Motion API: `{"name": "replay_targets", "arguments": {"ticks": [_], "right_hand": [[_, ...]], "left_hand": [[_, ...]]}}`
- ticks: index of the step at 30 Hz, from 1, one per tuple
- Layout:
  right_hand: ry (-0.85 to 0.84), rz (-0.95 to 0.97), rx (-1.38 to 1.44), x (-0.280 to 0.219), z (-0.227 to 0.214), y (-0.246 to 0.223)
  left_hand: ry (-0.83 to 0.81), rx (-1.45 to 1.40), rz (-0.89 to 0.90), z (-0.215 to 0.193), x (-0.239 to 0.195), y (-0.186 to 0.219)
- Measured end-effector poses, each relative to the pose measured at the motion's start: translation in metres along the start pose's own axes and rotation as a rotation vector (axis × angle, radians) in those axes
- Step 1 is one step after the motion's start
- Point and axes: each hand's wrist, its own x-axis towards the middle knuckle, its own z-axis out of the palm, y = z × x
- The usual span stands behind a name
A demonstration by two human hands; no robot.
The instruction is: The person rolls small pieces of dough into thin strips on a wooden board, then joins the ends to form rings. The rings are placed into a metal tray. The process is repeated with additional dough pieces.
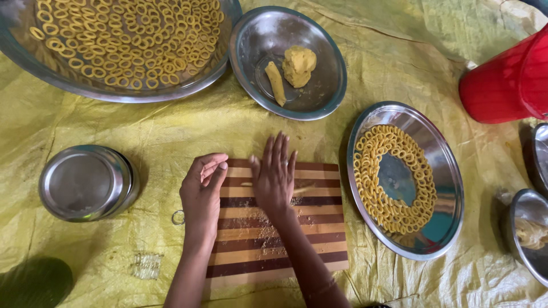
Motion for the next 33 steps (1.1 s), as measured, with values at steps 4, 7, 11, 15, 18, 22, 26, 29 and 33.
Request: {"name": "replay_targets", "arguments": {"ticks": [4, 7, 11, 15, 18, 22, 26, 29, 33], "right_hand": [[-0.035, -0.054, -0.005, -0.056, -0.009, -0.008], [-0.059, -0.086, 0.149, -0.098, -0.023, -0.017], [-0.222, -0.065, 0.190, -0.138, -0.040, -0.024], [-0.263, -0.032, 0.219, -0.160, -0.052, -0.012], [-0.178, 0.086, 0.220, -0.176, -0.059, 0.010], [-0.140, 0.157, 0.128, -0.171, -0.048, 0.029], [-0.038, 0.140, 0.060, -0.121, -0.021, 0.047], [0.038, 0.149, -0.015, -0.068, -0.006, 0.064], [0.051, 0.189, 0.009, 0.005, 0.001, 0.079]], "left_hand": [[0.010, 0.040, 0.003, 0.000, -0.001, 0.005], [0.027, 0.073, 0.029, 0.000, -0.002, 0.005], [0.021, 0.039, 0.060, -0.002, 0.000, -0.002], [0.022, 0.076, 0.087, -0.004, 0.001, -0.006], [0.022, 0.042, 0.069, -0.007, 0.000, -0.006], [0.006, 0.046, 0.052, -0.006, -0.001, -0.001], [-0.007, 0.053, 0.001, -0.005, -0.003, 0.004], [-0.015, 0.069, -0.009, -0.004, -0.004, 0.006], [-0.014, 0.064, -0.026, -0.003, -0.001, 0.005]]}}
